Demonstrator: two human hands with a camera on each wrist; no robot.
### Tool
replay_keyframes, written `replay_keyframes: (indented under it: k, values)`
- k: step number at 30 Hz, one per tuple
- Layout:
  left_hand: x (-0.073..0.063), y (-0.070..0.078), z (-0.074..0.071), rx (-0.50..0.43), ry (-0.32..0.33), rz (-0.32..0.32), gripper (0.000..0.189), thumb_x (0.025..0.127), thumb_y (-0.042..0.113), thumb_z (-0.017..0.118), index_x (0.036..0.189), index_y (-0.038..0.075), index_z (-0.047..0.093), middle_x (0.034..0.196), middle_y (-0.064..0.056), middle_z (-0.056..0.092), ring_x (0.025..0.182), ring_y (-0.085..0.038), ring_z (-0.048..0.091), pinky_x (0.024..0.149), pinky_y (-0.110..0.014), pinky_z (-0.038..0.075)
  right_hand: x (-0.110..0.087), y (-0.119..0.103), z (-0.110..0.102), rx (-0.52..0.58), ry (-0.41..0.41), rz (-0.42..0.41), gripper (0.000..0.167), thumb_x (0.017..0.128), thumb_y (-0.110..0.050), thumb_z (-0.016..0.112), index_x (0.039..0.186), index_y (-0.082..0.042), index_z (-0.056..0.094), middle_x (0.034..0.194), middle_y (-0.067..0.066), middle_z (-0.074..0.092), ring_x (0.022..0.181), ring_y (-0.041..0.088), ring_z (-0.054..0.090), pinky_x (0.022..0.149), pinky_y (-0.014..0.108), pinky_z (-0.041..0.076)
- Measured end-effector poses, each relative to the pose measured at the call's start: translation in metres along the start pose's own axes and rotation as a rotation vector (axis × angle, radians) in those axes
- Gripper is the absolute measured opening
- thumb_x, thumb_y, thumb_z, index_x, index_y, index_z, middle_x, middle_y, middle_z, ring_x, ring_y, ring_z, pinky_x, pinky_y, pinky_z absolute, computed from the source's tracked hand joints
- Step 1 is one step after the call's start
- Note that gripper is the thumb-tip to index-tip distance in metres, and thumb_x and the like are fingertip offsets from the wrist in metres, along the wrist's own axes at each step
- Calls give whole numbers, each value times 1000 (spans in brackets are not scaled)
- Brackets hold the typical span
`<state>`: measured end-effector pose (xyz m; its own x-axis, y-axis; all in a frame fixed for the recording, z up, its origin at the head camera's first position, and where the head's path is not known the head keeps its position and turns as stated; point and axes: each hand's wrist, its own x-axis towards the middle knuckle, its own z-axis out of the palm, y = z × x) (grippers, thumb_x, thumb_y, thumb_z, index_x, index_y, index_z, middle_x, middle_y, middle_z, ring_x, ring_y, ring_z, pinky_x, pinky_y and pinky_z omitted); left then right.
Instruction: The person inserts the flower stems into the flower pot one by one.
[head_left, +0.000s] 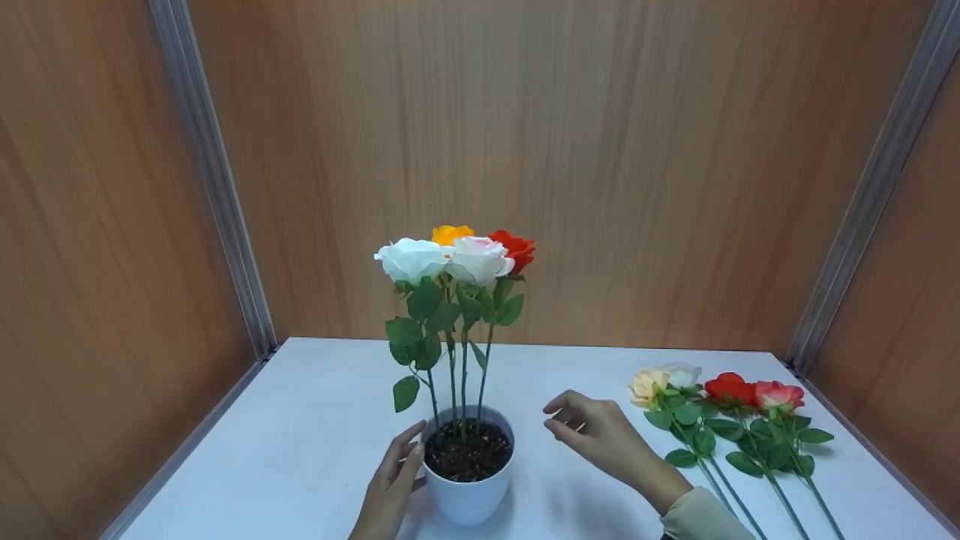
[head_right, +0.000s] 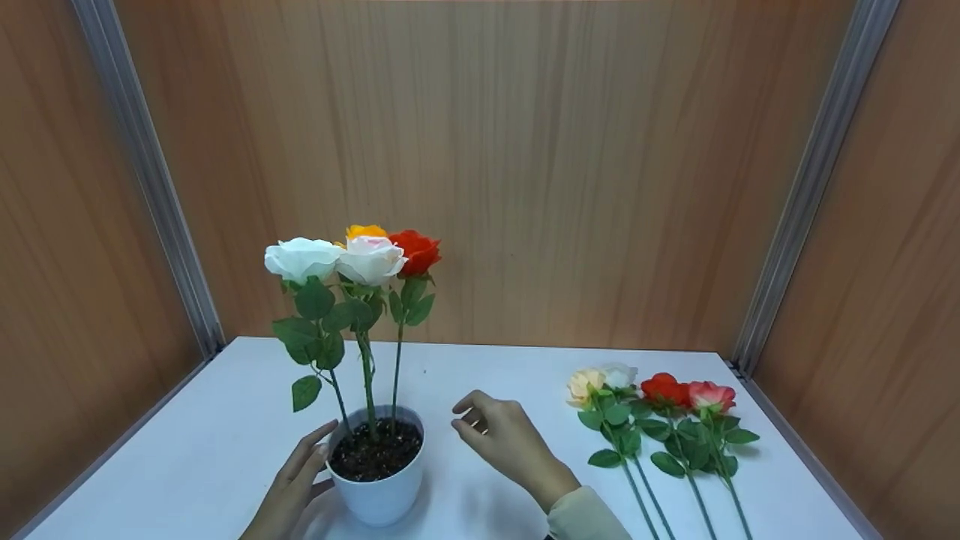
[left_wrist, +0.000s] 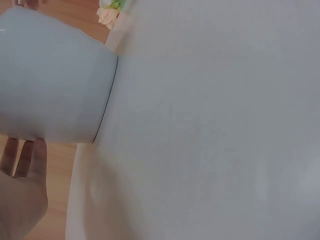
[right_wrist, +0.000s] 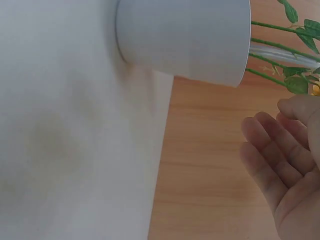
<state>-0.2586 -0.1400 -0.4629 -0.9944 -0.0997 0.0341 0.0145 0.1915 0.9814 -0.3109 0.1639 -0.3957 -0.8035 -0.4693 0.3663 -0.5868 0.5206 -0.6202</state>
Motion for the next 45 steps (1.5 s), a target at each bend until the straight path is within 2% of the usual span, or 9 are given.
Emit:
replay_keyframes:
  k: [4, 17, 21, 24, 29, 32, 41, 45]
  values:
    - [0, 0, 1, -4, 1, 5, 75, 98, 67, 45, 154, 18, 38, 135, -17, 51, 127, -43, 51, 95, -54, 53, -12, 14, -12, -42, 26, 28, 11, 99, -25, 68, 107, -17, 68, 82, -13, 70, 71, 6, 66, 64, 24, 58]
    - [2, 0, 3, 2, 3, -13, 78, 96, 70, 45, 154, 19, 38, 139, -18, 49, 131, -45, 47, 95, -52, 54, -53, 67, -53, -41, 52, 162, 14, 96, -21, 72, 106, -11, 69, 82, -7, 69, 72, 13, 67, 66, 23, 58]
    - [3, 0, 3, -1, 6, -7, 76, 97, 70, 45, 154, 19, 38, 138, -17, 50, 130, -43, 48, 95, -53, 54, -64, 82, -66, -11, 64, 256, 17, 95, -18, 72, 107, -6, 69, 84, 1, 71, 75, 18, 67, 67, 23, 58]
    - [3, 1, 3, 0, 11, -11, 77, 97, 70, 45, 154, 19, 38, 138, -16, 50, 130, -43, 48, 95, -53, 54, -73, 92, -75, -10, 76, 366, 20, 95, -18, 72, 110, -5, 69, 88, 5, 71, 78, 21, 67, 70, 27, 59]
    - [2, 1, 2, 1, 13, -10, 77, 97, 70, 44, 154, 18, 38, 137, -17, 50, 130, -44, 48, 96, -53, 53, -86, 109, -87, -27, 85, 557, 26, 94, -21, 74, 112, -4, 69, 91, 4, 71, 81, 18, 65, 70, 33, 57]
    - [1, 1, 1, -4, 11, -2, 76, 98, 68, 44, 154, 18, 38, 136, -17, 50, 130, -45, 47, 96, -54, 53, -92, 121, -93, -16, 76, 634, 26, 93, -18, 73, 113, -3, 68, 92, 5, 71, 80, 18, 63, 67, 33, 57]
    - [1, 1, 0, 10, 2, -7, 77, 97, 69, 43, 154, 17, 37, 139, -19, 49, 131, -45, 47, 96, -54, 53, -107, 145, -97, -10, 64, 790, 27, 91, -19, 76, 110, -3, 67, 85, 4, 65, 70, 19, 60, 60, 31, 55]
    - [0, 1, 0, 4, -1, -3, 77, 98, 69, 43, 154, 17, 37, 140, -19, 48, 131, -45, 47, 96, -53, 53, -107, 148, -96, -37, 58, 804, 33, 88, -23, 79, 110, -1, 66, 85, 5, 63, 72, 18, 59, 61, 31, 55]
